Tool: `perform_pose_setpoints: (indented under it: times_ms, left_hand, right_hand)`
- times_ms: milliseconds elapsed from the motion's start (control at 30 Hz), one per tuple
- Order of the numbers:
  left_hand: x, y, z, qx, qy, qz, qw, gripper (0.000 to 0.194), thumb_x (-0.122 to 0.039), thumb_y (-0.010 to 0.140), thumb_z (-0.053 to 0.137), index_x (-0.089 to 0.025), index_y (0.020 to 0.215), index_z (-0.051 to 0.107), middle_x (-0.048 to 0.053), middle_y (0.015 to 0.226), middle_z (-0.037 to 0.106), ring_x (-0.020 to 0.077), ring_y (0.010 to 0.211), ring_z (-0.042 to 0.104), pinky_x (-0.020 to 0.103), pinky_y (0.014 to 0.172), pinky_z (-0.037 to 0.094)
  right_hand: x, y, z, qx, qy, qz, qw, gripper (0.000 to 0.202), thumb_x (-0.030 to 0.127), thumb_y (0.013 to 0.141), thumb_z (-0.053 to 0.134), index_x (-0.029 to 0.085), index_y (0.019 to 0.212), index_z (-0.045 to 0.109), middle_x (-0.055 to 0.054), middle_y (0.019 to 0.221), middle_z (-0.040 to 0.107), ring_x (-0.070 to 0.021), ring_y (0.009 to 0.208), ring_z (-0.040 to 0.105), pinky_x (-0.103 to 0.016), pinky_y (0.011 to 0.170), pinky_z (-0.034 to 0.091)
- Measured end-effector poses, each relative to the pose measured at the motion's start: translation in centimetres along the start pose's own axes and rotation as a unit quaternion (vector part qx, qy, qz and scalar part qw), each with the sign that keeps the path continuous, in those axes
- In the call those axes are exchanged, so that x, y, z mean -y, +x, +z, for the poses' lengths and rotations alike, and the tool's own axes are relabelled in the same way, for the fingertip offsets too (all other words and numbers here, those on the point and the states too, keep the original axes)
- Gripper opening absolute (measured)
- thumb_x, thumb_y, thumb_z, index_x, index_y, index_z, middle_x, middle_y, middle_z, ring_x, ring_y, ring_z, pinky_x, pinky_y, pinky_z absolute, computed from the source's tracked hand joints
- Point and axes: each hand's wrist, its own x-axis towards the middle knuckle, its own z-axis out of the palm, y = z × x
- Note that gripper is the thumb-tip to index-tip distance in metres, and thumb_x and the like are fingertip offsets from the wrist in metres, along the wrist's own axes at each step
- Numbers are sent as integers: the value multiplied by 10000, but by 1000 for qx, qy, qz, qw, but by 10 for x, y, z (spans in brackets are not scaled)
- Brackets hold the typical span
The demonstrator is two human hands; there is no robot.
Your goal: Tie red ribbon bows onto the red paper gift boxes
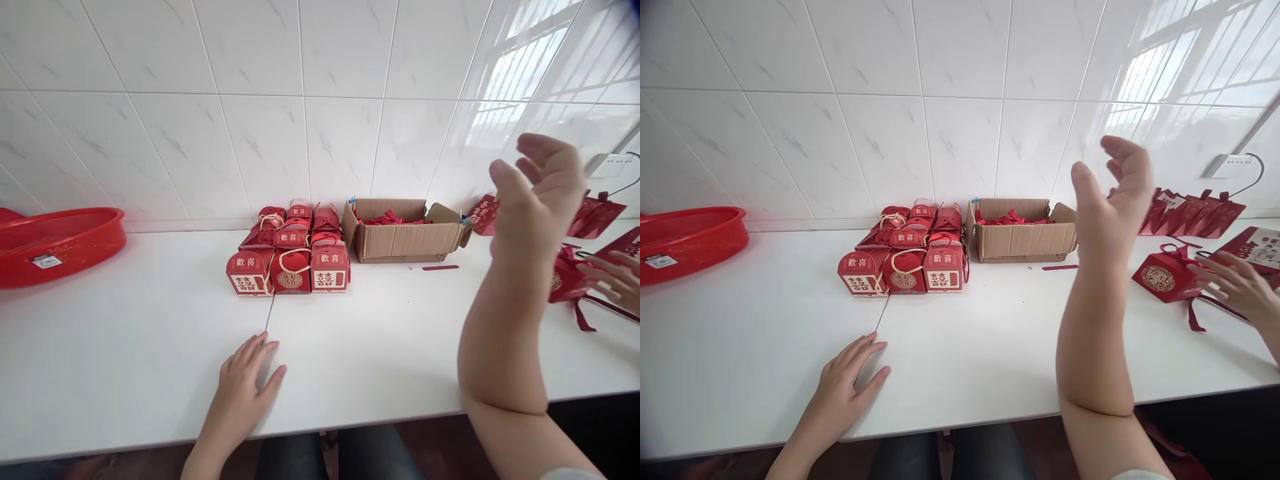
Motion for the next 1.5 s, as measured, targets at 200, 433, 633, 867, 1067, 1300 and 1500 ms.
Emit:
perform_pose_setpoints:
  times_ms: [200,433,633,867,1067,1300,1500]
  left_hand:
    - [9,2,7,-6,15,0,1000,356,-445,866,450,-296,1151,602,53,1367,521,300,1284,450,527,996,413]
    - [14,3,10,-26,13,1,1000,335,-431,870,445,-309,1138,603,37,1333,550,285,1260,476,523,1001,410]
    - [17,4,14,-29,11,6,999,324,-432,874,449,-319,1143,590,42,1329,547,281,1249,483,527,991,411]
    - [19,4,15,-37,4,10,999,320,-436,868,467,-318,1141,584,44,1317,548,282,1248,475,524,997,397]
    - [11,7,7,-21,5,-3,1000,309,-422,855,478,-314,1116,605,46,1297,562,295,1220,500,539,979,410]
    - [12,10,8,-12,8,1,1000,306,-417,853,486,-323,1122,597,49,1277,562,290,1210,499,533,967,413]
    - [13,12,9,-13,3,-3,1000,311,-445,848,490,-334,1119,594,42,1278,556,286,1215,493,536,978,402]
  right_hand:
    - [-65,-9,60,234,-44,54,970,384,152,814,456,215,1170,585,-82,1265,559,-234,1087,571,-421,899,454]
    - [-135,-26,93,325,-195,123,917,363,200,882,342,142,1093,631,-128,1121,656,-237,1030,593,-355,866,453]
    - [-141,-24,85,315,-305,189,878,364,190,809,476,164,1152,598,-125,1082,672,-291,995,601,-374,764,467]
    - [-139,-22,83,431,-366,193,802,519,258,716,653,224,1227,569,-153,1253,574,-325,1046,582,-393,763,469]
    - [-135,-21,80,479,-370,198,771,472,353,746,636,241,1202,588,-123,1222,604,-320,1045,585,-388,740,480]
    - [-140,-21,81,494,-368,194,763,403,328,793,568,301,1194,590,-54,1267,590,-294,1109,552,-408,812,460]
    - [-138,-21,80,486,-368,218,762,281,331,760,612,266,1030,656,-63,1149,649,-295,1002,592,-394,751,459]
